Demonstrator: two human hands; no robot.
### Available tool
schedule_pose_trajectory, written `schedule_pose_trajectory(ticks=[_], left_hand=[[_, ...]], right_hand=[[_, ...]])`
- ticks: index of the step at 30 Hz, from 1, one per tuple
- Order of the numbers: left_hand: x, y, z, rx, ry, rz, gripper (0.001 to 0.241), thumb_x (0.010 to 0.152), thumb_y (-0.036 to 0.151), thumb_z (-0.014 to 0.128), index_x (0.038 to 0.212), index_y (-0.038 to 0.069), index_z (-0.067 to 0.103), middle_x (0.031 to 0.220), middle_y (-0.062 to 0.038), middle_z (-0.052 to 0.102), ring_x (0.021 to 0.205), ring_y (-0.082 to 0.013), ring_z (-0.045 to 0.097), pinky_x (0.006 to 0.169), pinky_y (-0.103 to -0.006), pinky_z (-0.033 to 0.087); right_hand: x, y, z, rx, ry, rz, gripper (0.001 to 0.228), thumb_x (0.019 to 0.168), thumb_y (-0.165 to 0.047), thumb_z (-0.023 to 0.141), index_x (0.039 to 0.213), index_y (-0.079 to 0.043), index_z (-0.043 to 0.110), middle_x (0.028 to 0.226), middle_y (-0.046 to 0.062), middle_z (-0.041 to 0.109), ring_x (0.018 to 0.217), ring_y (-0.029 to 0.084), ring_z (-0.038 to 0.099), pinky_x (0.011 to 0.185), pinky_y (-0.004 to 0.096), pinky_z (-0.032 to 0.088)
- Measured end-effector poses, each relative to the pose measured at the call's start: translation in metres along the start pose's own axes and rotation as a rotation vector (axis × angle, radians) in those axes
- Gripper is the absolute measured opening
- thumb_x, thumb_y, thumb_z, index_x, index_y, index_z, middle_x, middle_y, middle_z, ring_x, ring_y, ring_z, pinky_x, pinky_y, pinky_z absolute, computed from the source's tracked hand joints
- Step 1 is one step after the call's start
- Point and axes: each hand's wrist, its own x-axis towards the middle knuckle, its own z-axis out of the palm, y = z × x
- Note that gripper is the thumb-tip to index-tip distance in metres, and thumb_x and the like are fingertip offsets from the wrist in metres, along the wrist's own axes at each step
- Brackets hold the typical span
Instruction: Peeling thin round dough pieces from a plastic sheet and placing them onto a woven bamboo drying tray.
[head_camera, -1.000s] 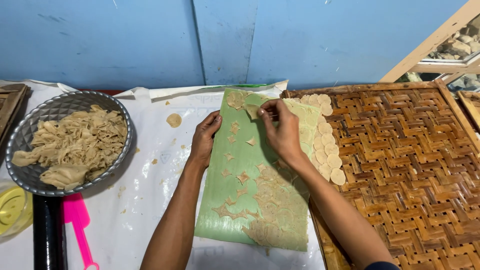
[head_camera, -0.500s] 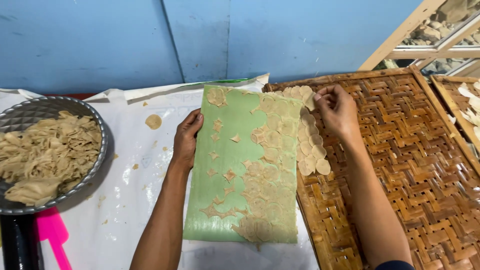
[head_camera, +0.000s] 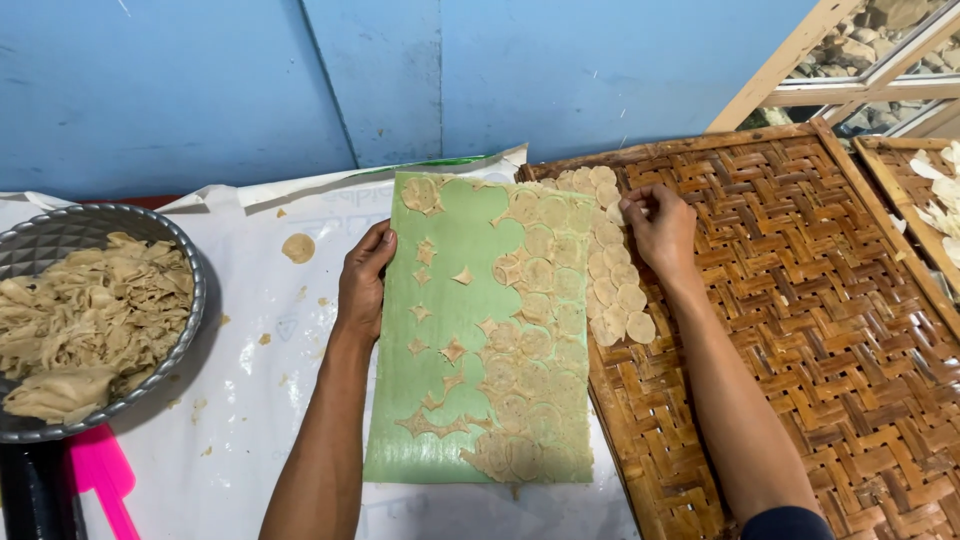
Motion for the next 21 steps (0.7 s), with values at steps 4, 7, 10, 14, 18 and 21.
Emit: schedule_pose_trajectory(ticks=[4,7,10,14,18,21], left_hand=[[0.001,-0.001,-0.001,0.001,0.001,-0.004,0.029,0.098,0.024,0.063,0.124,0.012,0.07,0.095,-0.012,0.076,0.079,-0.0196,0.075,0.073,-0.0332,0.062],[-0.002,0.003,0.002,-0.015,0.003,0.002,0.03,0.098,0.024,0.063,0.124,0.012,0.069,0.095,-0.013,0.076,0.08,-0.0205,0.075,0.073,-0.0344,0.062],[-0.007,0.01,0.008,-0.02,-0.001,0.0,0.029,0.098,0.023,0.063,0.124,0.012,0.069,0.096,-0.013,0.076,0.08,-0.021,0.075,0.073,-0.035,0.063],[-0.009,0.012,0.01,-0.013,-0.001,-0.006,0.029,0.098,0.024,0.063,0.124,0.012,0.07,0.095,-0.013,0.076,0.08,-0.0209,0.075,0.073,-0.0348,0.063],[-0.01,0.015,0.011,0.009,-0.01,-0.005,0.029,0.098,0.025,0.063,0.124,0.013,0.07,0.094,-0.012,0.076,0.078,-0.0198,0.074,0.071,-0.0338,0.062],[0.005,-0.007,-0.008,-0.001,-0.013,0.002,0.029,0.099,0.025,0.064,0.124,0.013,0.07,0.093,-0.012,0.076,0.076,-0.0198,0.074,0.07,-0.0338,0.063]], right_hand=[[-0.005,-0.012,0.0,0.074,0.029,-0.017,0.01,0.1,-0.011,0.078,0.105,-0.003,0.076,0.087,0.013,0.072,0.081,0.026,0.069,0.067,0.037,0.054],[-0.006,-0.017,-0.003,0.096,0.026,-0.041,0.012,0.101,-0.011,0.078,0.106,0.0,0.075,0.087,0.015,0.072,0.082,0.027,0.07,0.067,0.038,0.055],[-0.003,-0.019,-0.007,0.125,0.026,-0.079,0.01,0.103,-0.009,0.076,0.107,0.0,0.074,0.087,0.014,0.072,0.082,0.026,0.069,0.067,0.038,0.055],[-0.003,-0.032,-0.013,0.224,-0.071,-0.063,0.013,0.099,-0.01,0.079,0.106,0.001,0.075,0.087,0.015,0.071,0.083,0.022,0.063,0.071,0.037,0.054],[-0.003,-0.031,-0.005,0.228,-0.098,0.028,0.015,0.096,-0.013,0.078,0.104,-0.001,0.077,0.087,0.013,0.073,0.081,0.018,0.064,0.073,0.035,0.054],[0.005,-0.003,0.005,0.13,-0.02,0.038,0.013,0.097,-0.014,0.079,0.106,-0.005,0.079,0.086,0.01,0.074,0.08,0.018,0.07,0.07,0.034,0.055]])
